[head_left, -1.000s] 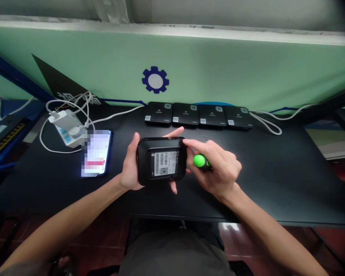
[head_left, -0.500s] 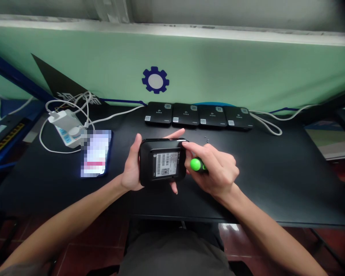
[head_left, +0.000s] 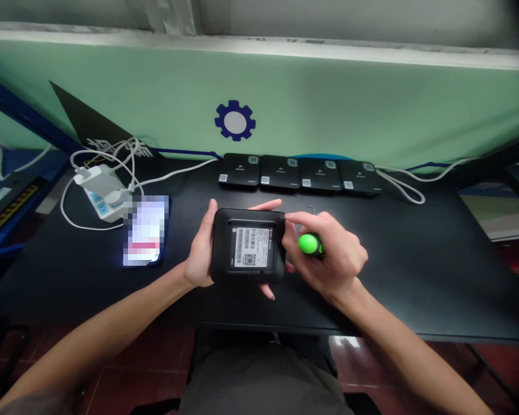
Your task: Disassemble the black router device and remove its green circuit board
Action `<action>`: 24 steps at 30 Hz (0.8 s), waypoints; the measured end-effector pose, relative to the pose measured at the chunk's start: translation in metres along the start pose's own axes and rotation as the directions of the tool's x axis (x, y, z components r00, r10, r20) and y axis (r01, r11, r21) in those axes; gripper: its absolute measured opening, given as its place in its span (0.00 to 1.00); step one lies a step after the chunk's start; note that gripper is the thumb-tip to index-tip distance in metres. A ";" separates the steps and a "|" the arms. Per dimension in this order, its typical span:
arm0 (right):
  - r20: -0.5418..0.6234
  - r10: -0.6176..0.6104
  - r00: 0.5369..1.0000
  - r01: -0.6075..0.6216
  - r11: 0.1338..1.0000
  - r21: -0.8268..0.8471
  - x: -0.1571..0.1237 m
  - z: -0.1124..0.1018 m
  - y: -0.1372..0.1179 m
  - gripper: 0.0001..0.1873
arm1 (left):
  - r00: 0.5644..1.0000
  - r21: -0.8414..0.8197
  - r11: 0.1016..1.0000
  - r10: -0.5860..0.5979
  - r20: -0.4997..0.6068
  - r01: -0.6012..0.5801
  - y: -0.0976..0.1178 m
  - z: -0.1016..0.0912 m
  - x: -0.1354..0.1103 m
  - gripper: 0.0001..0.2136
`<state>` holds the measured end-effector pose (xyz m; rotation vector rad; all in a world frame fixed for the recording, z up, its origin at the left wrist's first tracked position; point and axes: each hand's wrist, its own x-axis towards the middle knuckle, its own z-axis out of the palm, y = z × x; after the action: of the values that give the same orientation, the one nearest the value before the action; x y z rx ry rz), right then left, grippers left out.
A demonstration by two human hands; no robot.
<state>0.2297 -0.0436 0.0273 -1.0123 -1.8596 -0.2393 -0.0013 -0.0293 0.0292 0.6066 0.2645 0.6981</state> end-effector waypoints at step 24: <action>-0.131 0.317 0.939 -0.304 0.946 0.109 0.010 0.003 0.001 0.19 | 0.995 -0.034 0.995 -0.091 0.044 0.092 0.004 -0.001 -0.003 0.47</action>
<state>0.2268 -0.0365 0.0338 -1.1782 -1.5378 -0.0411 -0.0056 -0.0282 0.0313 0.5706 0.2383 0.6000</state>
